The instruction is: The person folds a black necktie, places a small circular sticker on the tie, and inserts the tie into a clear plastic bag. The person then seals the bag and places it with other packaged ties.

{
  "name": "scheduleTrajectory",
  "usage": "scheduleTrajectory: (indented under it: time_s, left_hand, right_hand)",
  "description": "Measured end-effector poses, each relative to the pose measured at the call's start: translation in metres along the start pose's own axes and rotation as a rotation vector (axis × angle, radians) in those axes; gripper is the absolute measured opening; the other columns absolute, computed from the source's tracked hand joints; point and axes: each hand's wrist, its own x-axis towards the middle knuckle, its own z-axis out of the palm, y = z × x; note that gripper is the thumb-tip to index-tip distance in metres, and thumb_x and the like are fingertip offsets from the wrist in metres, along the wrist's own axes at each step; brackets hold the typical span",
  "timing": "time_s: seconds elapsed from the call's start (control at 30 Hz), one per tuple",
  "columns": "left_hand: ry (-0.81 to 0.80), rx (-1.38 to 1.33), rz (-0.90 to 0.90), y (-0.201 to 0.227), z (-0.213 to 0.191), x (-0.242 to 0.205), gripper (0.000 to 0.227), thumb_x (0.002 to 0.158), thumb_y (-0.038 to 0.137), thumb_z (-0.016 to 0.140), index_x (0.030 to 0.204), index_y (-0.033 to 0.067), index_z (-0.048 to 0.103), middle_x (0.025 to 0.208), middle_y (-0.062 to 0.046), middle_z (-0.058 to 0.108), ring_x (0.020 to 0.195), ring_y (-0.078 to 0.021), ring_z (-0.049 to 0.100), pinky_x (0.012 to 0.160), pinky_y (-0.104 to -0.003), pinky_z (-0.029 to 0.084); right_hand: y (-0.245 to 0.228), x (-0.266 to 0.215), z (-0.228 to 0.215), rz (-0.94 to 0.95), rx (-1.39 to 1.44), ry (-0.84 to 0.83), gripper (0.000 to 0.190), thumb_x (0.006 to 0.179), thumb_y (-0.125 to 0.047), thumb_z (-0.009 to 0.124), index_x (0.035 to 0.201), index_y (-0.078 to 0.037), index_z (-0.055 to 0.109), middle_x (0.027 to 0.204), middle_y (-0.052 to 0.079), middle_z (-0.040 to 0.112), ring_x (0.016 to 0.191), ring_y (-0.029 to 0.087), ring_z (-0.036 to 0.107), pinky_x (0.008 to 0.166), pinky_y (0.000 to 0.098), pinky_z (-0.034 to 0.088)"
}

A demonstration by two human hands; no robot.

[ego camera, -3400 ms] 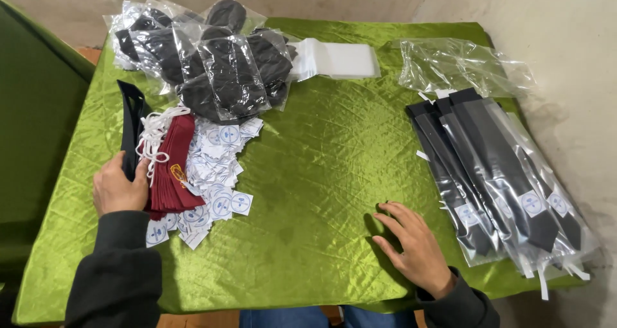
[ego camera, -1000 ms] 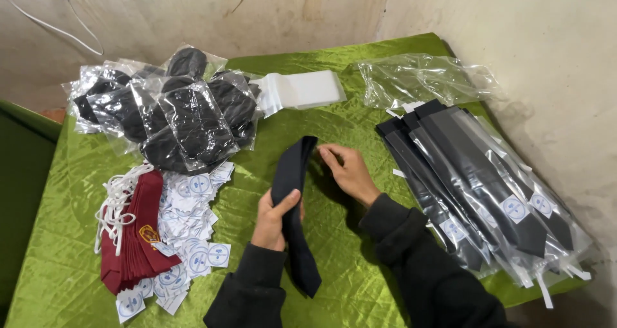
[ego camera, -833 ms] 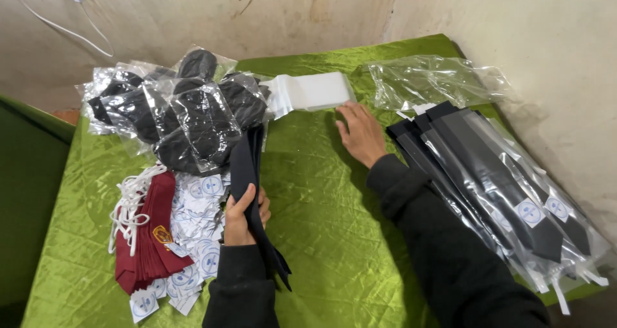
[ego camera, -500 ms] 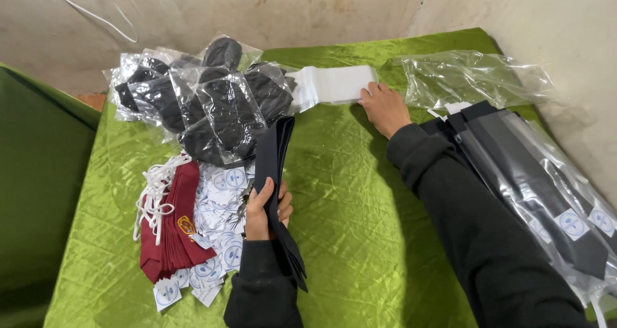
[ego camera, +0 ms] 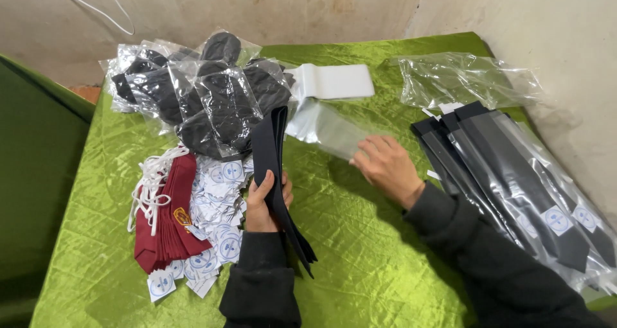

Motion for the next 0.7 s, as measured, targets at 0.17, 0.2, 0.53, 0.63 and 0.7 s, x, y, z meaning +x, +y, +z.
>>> scheduleTrajectory:
  time_s: [0.17,0.2,0.53,0.63,0.7]
  left_hand:
    - [0.091,0.025,-0.03,-0.015,0.012,-0.007,0.035,0.103,0.018,0.064,0.134,0.0011,0.059,0.096,-0.023,0.068,0.077,-0.0318,0.07,0.064,-0.036,0.059]
    - [0.134,0.023,-0.047,-0.016,0.019,-0.009,0.041,0.102,0.019,0.065,0.139,0.0008,0.058,0.096,-0.024,0.07,0.083,-0.034,0.073,0.071,-0.039,0.061]
    - [0.224,-0.036,-0.289,0.002,0.079,-0.023,0.047,0.108,0.02,0.043,0.145,-0.0077,0.048,0.133,-0.03,0.058,0.132,-0.0453,0.056,0.122,-0.061,0.047]
    - [0.267,-0.036,-0.391,-0.003,0.069,-0.021,0.048,0.104,0.021,0.049,0.143,-0.0058,0.05,0.137,-0.028,0.059,0.136,-0.0422,0.056,0.117,-0.056,0.048]
    - [0.231,-0.037,-0.377,-0.004,0.066,-0.021,0.04,0.107,0.016,0.053,0.135,-0.0117,0.059,0.137,-0.03,0.064,0.144,-0.0407,0.052,0.121,-0.06,0.04]
  right_hand:
    - [-0.059,-0.035,-0.058,-0.038,0.117,-0.124,0.021,0.101,-0.022,0.062,0.082,-0.013,0.059,0.091,0.008,0.062,0.096,0.031,0.066,0.083,0.0396,0.053]
    - [-0.071,-0.04,-0.067,-0.034,0.154,-0.179,0.017,0.099,-0.021,0.061,0.084,-0.013,0.06,0.09,0.007,0.061,0.094,0.03,0.066,0.08,0.0384,0.053]
    - [-0.114,-0.047,-0.141,0.032,0.602,-0.449,0.021,0.097,-0.023,0.074,0.087,-0.014,0.058,0.081,0.006,0.058,0.072,0.027,0.059,0.051,0.0433,0.047]
    - [-0.077,-0.041,-0.126,0.247,1.011,-0.235,0.043,0.104,-0.049,0.054,0.095,-0.013,0.075,0.076,0.0,0.074,0.053,0.01,0.065,0.053,0.0225,0.054]
    - [-0.04,-0.043,-0.095,0.596,0.57,-0.363,0.031,0.1,-0.039,0.067,0.112,-0.011,0.073,0.1,0.014,0.076,0.102,0.032,0.076,0.081,0.0434,0.062]
